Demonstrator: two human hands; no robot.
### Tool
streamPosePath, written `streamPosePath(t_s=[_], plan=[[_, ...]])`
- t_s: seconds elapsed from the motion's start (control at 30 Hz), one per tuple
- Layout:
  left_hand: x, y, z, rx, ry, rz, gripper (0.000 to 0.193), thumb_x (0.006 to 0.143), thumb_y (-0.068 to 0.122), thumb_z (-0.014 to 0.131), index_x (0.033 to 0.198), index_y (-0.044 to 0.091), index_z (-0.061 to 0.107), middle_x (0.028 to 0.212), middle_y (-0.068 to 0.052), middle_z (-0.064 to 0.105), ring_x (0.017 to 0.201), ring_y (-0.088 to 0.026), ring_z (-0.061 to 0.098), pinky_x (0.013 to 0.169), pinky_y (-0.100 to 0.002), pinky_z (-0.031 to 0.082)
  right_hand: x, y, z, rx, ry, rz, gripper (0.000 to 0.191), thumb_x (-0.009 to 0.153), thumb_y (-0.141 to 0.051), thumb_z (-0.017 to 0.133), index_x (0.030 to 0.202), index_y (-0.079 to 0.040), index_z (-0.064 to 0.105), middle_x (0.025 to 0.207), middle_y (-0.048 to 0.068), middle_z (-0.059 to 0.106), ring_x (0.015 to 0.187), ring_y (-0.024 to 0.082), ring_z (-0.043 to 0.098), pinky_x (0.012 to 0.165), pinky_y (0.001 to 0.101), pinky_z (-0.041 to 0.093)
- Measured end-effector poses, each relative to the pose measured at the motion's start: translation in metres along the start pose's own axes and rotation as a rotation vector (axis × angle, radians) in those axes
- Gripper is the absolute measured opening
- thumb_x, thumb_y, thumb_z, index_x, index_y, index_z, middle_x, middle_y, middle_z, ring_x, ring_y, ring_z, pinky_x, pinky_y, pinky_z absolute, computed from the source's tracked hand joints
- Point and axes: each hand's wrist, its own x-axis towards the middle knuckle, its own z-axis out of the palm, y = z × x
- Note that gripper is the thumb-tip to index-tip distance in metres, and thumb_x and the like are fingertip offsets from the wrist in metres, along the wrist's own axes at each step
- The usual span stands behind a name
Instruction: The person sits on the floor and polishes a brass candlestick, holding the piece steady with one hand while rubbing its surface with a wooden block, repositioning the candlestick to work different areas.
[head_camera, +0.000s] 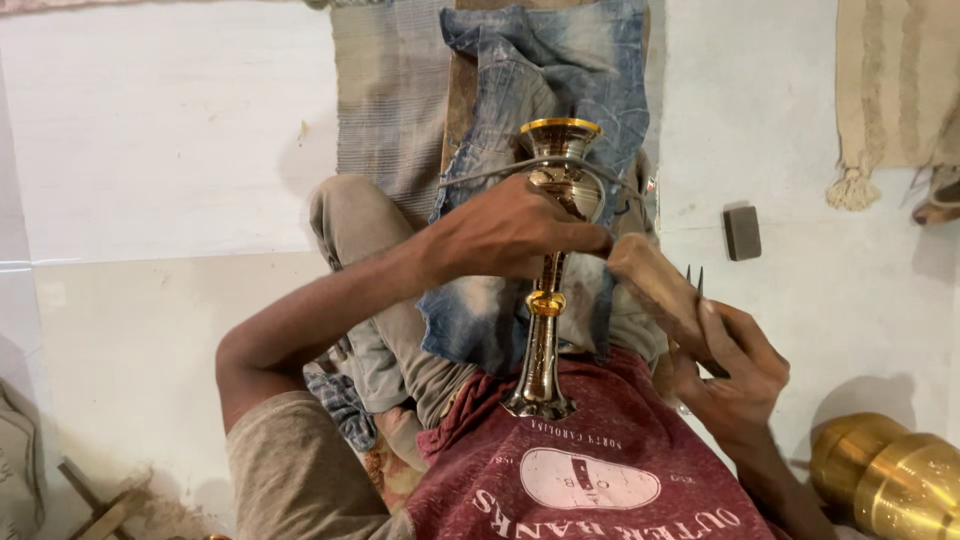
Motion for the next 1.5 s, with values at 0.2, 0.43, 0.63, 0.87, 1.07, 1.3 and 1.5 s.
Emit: streamPosePath(t_s=[0.2, 0.43, 0.63, 0.87, 1.07, 1.3, 1.5], plan=[[0.007, -0.015, 0.001, -0.054, -0.135, 0.165, 0.036, 0.088, -0.003, 0.066, 0.120, 0.013, 0.072, 0.070, -0.002, 0.070, 0.056, -0.015, 0.058, 0.048, -0.036, 0.042, -0.030, 0.000, 0.033, -0.020, 0.429, -0.057, 0.017, 0.081, 0.002, 0.076, 0.096, 0.004, 0.067, 0.096, 0.009, 0.071, 0.070, 0.021, 0.069, 0.056, 0.0312, 0.057], [0.016, -0.031, 0.009, 0.023, -0.270, 0.324, 0.024, 0.093, 0.004, 0.063, 0.114, 0.012, 0.070, 0.052, -0.001, 0.050, 0.046, -0.014, 0.053, 0.039, -0.031, 0.038, -0.031, -0.011, 0.055, -0.311, 0.530, -0.170, 0.046, 0.095, 0.001, 0.075, 0.127, 0.007, 0.042, 0.113, 0.021, 0.067, 0.082, 0.027, 0.072, 0.062, 0.0347, 0.060], [0.023, -0.030, 0.006, -0.004, -0.354, 0.401, 0.018, 0.092, 0.004, 0.063, 0.105, 0.015, 0.069, 0.053, 0.000, 0.054, 0.045, -0.014, 0.055, 0.036, -0.033, 0.039, -0.037, -0.014, 0.050, 0.032, 0.501, -0.264, 0.028, 0.100, -0.019, 0.066, 0.117, 0.002, 0.060, 0.114, 0.028, 0.065, 0.086, 0.035, 0.073, 0.062, 0.0376, 0.065], [0.018, -0.034, 0.006, 0.011, -0.356, 0.414, 0.024, 0.090, 0.004, 0.064, 0.110, 0.017, 0.070, 0.059, -0.003, 0.062, 0.051, -0.017, 0.061, 0.039, -0.034, 0.046, -0.021, -0.008, 0.048, -0.044, 0.529, -0.383, 0.023, 0.093, -0.014, 0.062, 0.109, 0.003, 0.065, 0.103, 0.030, 0.068, 0.071, 0.030, 0.073, 0.051, 0.0291, 0.059], [-0.002, -0.032, -0.004, -0.235, 0.288, 0.232, 0.036, 0.092, -0.010, 0.059, 0.121, 0.011, 0.065, 0.101, -0.007, 0.079, 0.091, -0.020, 0.078, 0.074, -0.031, 0.066, -0.033, -0.030, 0.045, 0.011, 0.399, 0.054, 0.026, 0.092, -0.007, 0.069, 0.115, 0.002, 0.062, 0.102, 0.016, 0.069, 0.076, 0.029, 0.070, 0.063, 0.0354, 0.057], [0.000, 0.003, 0.010, -0.598, 0.387, -0.239, 0.030, 0.092, -0.009, 0.068, 0.119, 0.004, 0.066, 0.100, -0.005, 0.077, 0.088, -0.015, 0.078, 0.074, -0.030, 0.065, -0.015, -0.045, 0.077, 0.440, 0.286, 0.365, 0.030, 0.092, -0.003, 0.072, 0.120, 0.001, 0.062, 0.106, 0.013, 0.072, 0.088, 0.022, 0.071, 0.078, 0.0302, 0.058], [0.009, -0.006, -0.004, -0.185, 0.027, -0.224, 0.036, 0.088, -0.006, 0.073, 0.122, 0.006, 0.070, 0.094, -0.008, 0.078, 0.067, -0.014, 0.071, 0.052, -0.030, 0.055, 0.002, -0.050, 0.070, 0.537, 0.088, 0.467, 0.040, 0.090, -0.001, 0.074, 0.128, 0.002, 0.063, 0.111, 0.011, 0.073, 0.097, 0.018, 0.072, 0.089, 0.0271, 0.060]])
